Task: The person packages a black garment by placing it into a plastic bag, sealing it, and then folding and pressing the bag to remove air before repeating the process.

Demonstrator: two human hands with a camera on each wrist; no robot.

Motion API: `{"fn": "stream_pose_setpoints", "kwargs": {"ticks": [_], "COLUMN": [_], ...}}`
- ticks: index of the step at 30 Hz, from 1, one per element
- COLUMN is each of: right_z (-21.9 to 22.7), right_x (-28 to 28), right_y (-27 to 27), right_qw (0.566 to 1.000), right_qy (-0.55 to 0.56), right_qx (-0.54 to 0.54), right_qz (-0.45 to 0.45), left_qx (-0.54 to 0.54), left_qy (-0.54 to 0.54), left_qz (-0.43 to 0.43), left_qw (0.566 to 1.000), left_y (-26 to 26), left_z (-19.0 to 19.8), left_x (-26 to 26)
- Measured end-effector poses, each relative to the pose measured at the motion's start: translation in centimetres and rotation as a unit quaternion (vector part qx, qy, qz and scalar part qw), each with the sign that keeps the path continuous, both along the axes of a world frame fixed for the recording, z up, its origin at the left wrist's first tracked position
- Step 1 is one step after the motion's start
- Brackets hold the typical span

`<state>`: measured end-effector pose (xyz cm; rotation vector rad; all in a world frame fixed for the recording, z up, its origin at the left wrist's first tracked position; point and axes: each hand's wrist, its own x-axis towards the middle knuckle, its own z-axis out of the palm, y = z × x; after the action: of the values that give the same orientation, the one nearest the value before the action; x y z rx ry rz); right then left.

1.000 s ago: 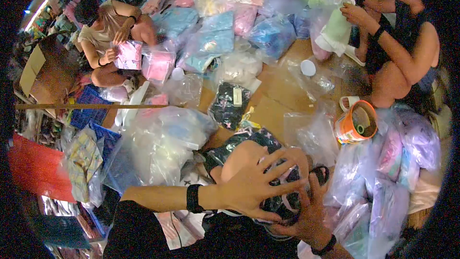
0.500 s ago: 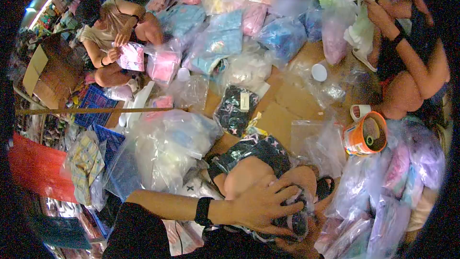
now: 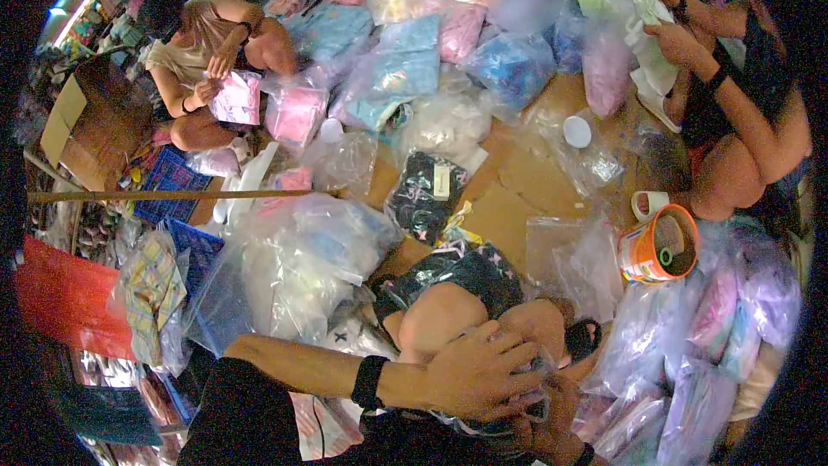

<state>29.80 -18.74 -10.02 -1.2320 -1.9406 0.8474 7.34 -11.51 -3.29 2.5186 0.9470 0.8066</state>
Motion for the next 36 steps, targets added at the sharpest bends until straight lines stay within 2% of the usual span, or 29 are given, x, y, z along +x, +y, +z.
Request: {"fn": "stream_pose_setpoints", "kwargs": {"ticks": [2,4,6,8,11,14,19,20,21,23,25,27,30,33,36], "right_z": [0.7,1.8,2.8,3.5,2.9,1.6,3.4,3.8,2.3,4.0,4.4,2.9,0.4,0.5,1.3], "right_x": [-0.8,-1.1,-1.5,-2.2,-2.0,-1.3,-1.4,-1.4,-1.2,-1.8,-1.0,-0.1,-0.2,-0.2,0.1], "right_y": [0.3,1.4,2.0,2.1,2.1,1.4,2.5,2.3,1.5,2.6,3.0,2.7,1.7,1.6,1.0], "right_qw": [0.998,0.993,0.992,0.998,0.994,0.997,0.991,0.990,0.992,0.991,0.988,0.988,0.988,0.987,0.994], "right_qy": [-0.020,-0.076,-0.089,-0.058,-0.067,-0.079,-0.067,-0.081,-0.104,-0.034,-0.014,-0.036,0.032,0.049,0.038], "right_qx": [0.052,0.092,0.083,0.031,0.082,0.010,0.053,0.057,0.028,0.090,0.091,0.028,0.129,0.135,0.083], "right_qz": [-0.021,0.012,0.022,0.007,0.020,0.013,0.104,0.104,0.062,0.095,0.125,0.145,0.081,0.069,0.055], "left_qx": [-0.001,0.004,0.016,-0.009,-0.018,-0.001,-0.014,-0.015,-0.013,0.006,0.003,-0.022,-0.020,-0.005,-0.012], "left_qy": [0.009,0.014,0.014,0.032,0.042,0.027,0.024,0.015,0.003,-0.010,-0.018,-0.015,-0.028,-0.048,-0.056], "left_qz": [-0.005,-0.010,-0.014,-0.021,-0.029,-0.033,-0.046,-0.049,-0.056,-0.034,-0.012,0.010,0.021,0.026,0.038], "left_qw": [1.000,1.000,1.000,0.999,0.999,0.999,0.999,0.999,0.998,0.999,1.000,1.000,0.999,0.998,0.998], "left_y": [0.0,0.0,-0.1,-0.9,-1.2,-1.4,-1.3,-1.2,-0.8,-0.5,-0.5,-0.9,-1.1,-1.1,-1.2], "left_z": [-0.3,-0.4,-0.5,-0.9,-0.5,-0.8,-0.8,-0.4,0.0,0.8,1.4,1.7,0.8,0.5,1.2], "left_x": [0.0,0.0,0.0,0.2,0.4,0.4,0.5,0.3,0.2,0.1,0.2,0.1,0.0,-0.2,-0.4]}}
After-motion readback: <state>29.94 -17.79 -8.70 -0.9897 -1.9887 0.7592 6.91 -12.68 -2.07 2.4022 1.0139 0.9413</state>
